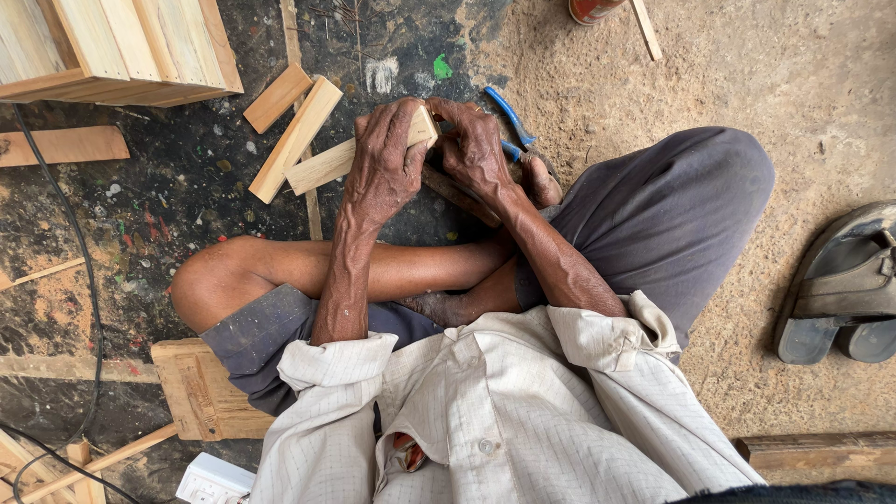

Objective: The person sits on the floor and assembles small wooden boxes by applying glue to the edges of wooden planks, joining them together, and securing the joints with a hammer and nails. The person repeats this process for multiple box units.

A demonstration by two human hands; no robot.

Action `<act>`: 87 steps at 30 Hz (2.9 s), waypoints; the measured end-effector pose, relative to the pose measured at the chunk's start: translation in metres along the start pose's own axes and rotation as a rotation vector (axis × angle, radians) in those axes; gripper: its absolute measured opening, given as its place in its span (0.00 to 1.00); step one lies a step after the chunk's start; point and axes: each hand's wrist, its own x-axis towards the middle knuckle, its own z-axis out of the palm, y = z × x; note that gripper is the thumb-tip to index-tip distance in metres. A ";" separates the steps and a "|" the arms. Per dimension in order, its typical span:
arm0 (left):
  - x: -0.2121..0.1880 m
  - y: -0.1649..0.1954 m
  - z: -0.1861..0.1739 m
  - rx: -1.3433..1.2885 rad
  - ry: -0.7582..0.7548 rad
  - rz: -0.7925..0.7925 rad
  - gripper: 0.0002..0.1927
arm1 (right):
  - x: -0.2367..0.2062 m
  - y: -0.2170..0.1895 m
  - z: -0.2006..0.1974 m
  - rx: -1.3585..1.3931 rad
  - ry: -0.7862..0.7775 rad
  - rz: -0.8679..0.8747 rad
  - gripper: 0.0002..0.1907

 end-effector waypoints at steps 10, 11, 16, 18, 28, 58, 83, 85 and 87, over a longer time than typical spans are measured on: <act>0.000 -0.007 0.005 0.005 0.011 0.000 0.27 | -0.001 -0.002 -0.001 0.026 -0.002 -0.021 0.28; 0.000 -0.006 0.005 0.002 0.007 -0.005 0.27 | 0.000 -0.002 -0.001 0.019 -0.002 -0.021 0.27; 0.002 -0.003 0.000 0.007 -0.008 0.004 0.26 | 0.000 -0.003 -0.001 0.004 -0.014 0.001 0.27; 0.003 -0.002 -0.001 0.008 -0.011 0.010 0.26 | -0.001 -0.002 -0.001 -0.001 -0.003 -0.018 0.27; 0.002 -0.002 -0.001 -0.027 -0.035 -0.009 0.27 | -0.003 0.005 0.002 -0.032 0.008 -0.018 0.28; 0.000 0.001 0.001 0.011 -0.032 0.011 0.29 | -0.006 0.004 0.002 0.001 0.006 -0.010 0.25; 0.000 -0.002 0.003 0.014 -0.024 0.019 0.29 | -0.008 0.005 0.003 0.001 0.004 0.013 0.26; 0.000 -0.002 0.004 0.030 -0.015 0.030 0.29 | -0.007 0.005 0.002 0.013 0.006 0.014 0.26; 0.001 -0.003 0.004 0.055 0.006 0.056 0.30 | -0.006 0.006 0.002 0.006 0.006 -0.011 0.27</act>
